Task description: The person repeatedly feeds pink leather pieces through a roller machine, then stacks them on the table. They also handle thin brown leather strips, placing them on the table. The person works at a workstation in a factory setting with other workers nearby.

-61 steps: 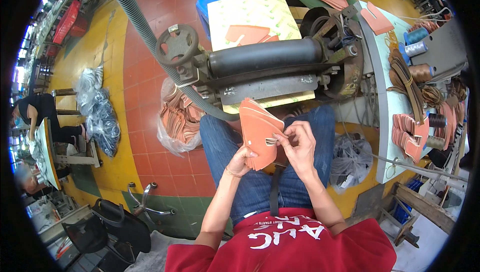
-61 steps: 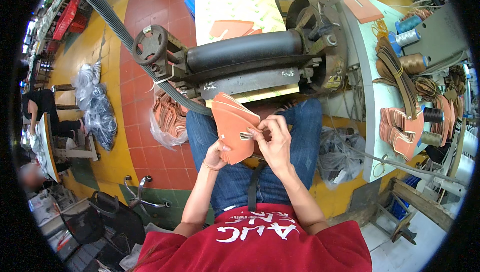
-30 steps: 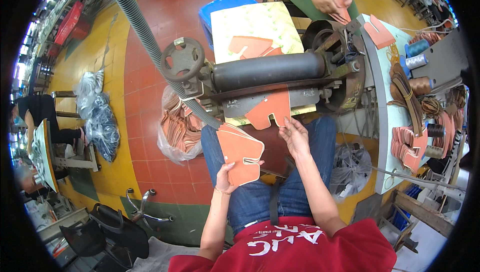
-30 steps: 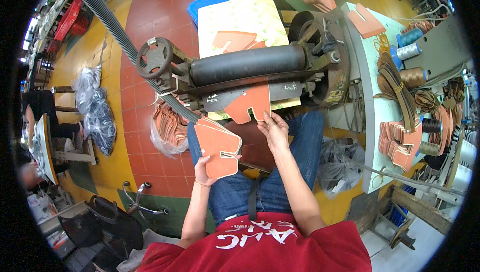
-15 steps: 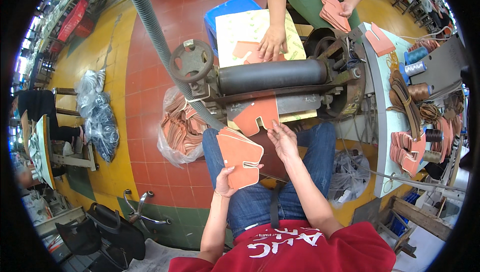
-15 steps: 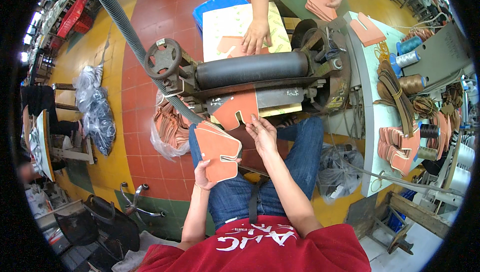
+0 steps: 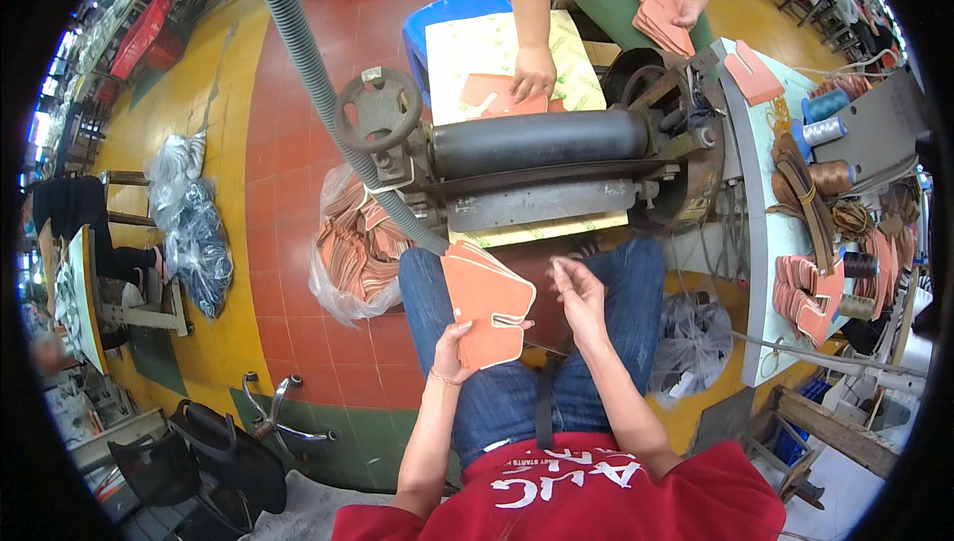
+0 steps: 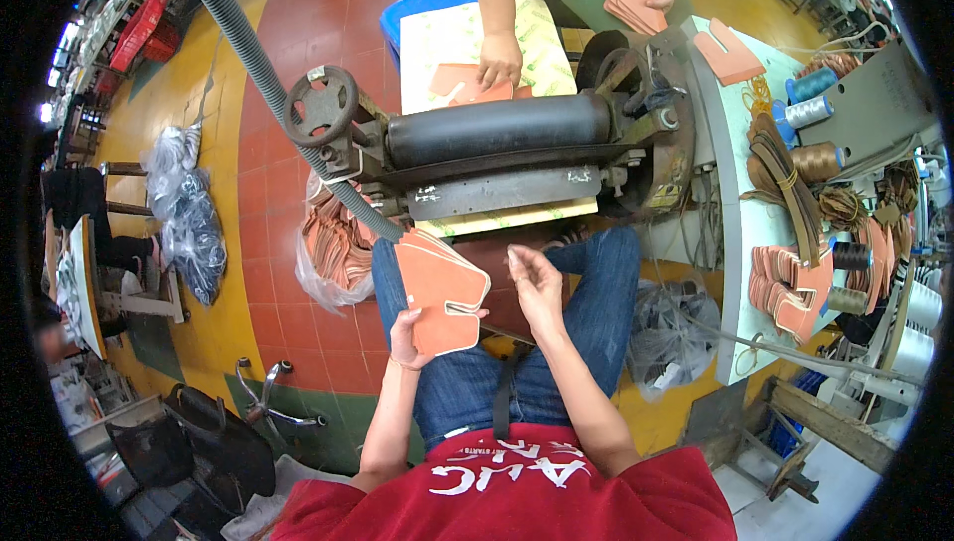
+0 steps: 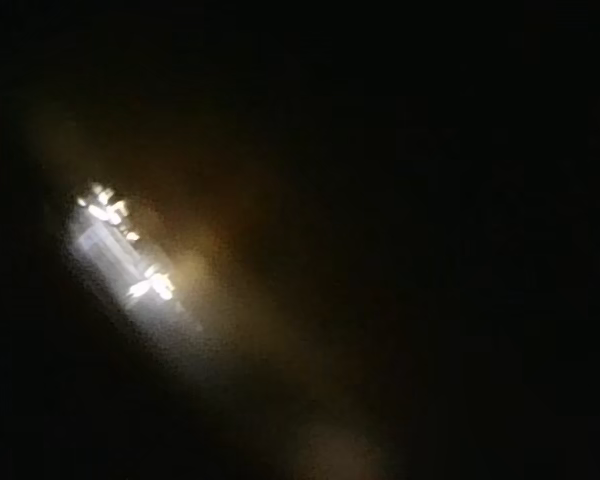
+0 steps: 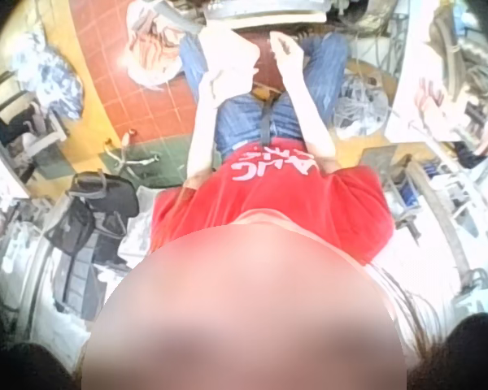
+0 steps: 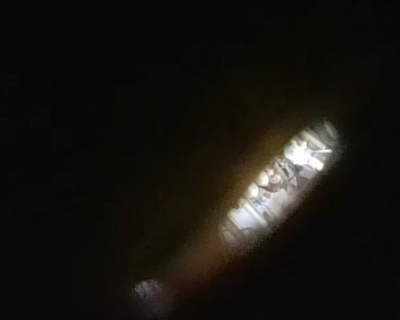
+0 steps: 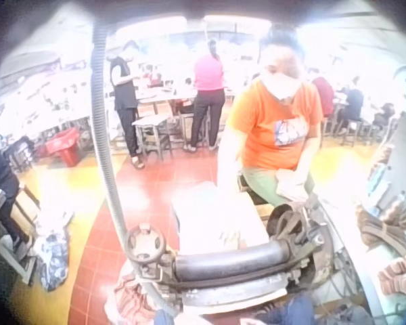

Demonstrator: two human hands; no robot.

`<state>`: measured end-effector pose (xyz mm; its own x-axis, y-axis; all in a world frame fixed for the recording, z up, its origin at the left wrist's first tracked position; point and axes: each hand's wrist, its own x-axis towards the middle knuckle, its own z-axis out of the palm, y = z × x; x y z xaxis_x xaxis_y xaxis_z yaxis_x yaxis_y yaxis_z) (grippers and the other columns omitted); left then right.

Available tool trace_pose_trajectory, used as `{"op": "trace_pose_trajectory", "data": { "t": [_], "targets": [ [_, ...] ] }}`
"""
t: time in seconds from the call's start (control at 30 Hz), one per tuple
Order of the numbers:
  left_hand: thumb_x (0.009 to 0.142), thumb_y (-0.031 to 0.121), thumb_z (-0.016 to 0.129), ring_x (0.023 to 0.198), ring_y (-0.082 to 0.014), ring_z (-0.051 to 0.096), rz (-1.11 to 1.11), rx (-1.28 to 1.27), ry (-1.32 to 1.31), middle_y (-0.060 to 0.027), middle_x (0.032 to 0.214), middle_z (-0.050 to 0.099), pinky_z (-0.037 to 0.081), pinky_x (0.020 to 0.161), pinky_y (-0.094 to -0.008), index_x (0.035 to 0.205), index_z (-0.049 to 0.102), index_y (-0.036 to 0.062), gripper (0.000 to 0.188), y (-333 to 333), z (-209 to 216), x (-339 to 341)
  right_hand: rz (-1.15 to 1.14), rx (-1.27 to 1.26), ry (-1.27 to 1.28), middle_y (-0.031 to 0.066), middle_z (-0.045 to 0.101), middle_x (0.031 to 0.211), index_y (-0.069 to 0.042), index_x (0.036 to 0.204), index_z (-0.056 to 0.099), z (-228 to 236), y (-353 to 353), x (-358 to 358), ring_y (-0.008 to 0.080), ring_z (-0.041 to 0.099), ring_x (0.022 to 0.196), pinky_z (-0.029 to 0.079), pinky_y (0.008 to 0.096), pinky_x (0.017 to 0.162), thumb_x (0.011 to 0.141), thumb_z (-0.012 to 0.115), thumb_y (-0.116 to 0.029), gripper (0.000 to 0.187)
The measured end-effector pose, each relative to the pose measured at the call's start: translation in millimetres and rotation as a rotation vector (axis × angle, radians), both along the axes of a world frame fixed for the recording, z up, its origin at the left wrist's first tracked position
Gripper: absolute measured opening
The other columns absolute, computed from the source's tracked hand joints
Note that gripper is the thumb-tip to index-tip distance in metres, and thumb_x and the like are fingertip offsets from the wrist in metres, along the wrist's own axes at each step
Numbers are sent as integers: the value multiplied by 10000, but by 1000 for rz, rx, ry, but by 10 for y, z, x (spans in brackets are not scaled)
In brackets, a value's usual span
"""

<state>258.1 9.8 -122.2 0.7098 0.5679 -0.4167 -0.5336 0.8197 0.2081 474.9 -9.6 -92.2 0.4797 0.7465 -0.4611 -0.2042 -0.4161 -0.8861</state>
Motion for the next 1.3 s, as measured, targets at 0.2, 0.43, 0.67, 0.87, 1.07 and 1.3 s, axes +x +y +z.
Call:
{"op": "trace_pose_trajectory", "data": {
  "t": [0.2, 0.43, 0.67, 0.87, 1.07, 1.3],
  "targets": [
    [884, 270, 565, 1220, -365, 535, -71, -1, -29, -255, 1370, 475, 448, 1031, -445, 1431, 281, -53, 696, -1, 14, 89, 254, 126, 251, 34, 665, 926, 5, 1150, 611, 56, -223, -17, 83, 618, 809, 509, 237, 709, 949, 631, -248, 323],
    [898, 247, 570, 1172, -283, 582, -29, 27, 84, -200, 1317, 534, 486, 992, -406, 1379, 370, -57, 604, -28, 78, 73, 386, -10, 121, 70, 675, 914, 32, 1103, 615, 185, -157, 11, 106, 648, 714, 532, 231, 663, 895, 702, -176, 307],
    [939, 290, 517, 1206, -281, 555, -7, -2, 76, -189, 1359, 501, 472, 1010, -416, 1402, 355, -20, 581, 39, 145, 215, 203, 43, -162, 87, 587, 1007, 47, 1193, 618, 346, -139, -51, 129, 654, 680, 538, 230, 656, 851, 736, -114, 395],
    [1013, 379, 425, 1244, -247, 524, 77, 163, 136, -146, 1405, 466, 459, 1026, -398, 1446, 296, 46, 562, 179, 364, 475, 216, 228, -865, 106, 550, 1071, -6, 1205, 643, 537, -102, 3, 132, 641, 727, 536, 222, 626, 830, 759, -169, 425],
    [1023, 433, 380, 1257, -241, 512, 46, 123, 61, -134, 1411, 463, 452, 1036, -401, 1451, 304, 71, 566, 234, 335, 509, 192, 289, -835, 102, 559, 1054, 9, 1108, 678, 482, -119, -16, 145, 652, 728, 553, 227, 610, 853, 716, -70, 269],
    [1018, 447, 382, 1268, -272, 502, 151, 21, 0, -146, 1413, 462, 457, 1027, -426, 1446, 314, 55, 584, 213, 215, 519, 104, 324, -193, 73, 657, 763, 48, 957, 624, 350, -95, 43, 134, 669, 664, 551, 251, 607, 905, 667, -92, 155]
  ]
}}
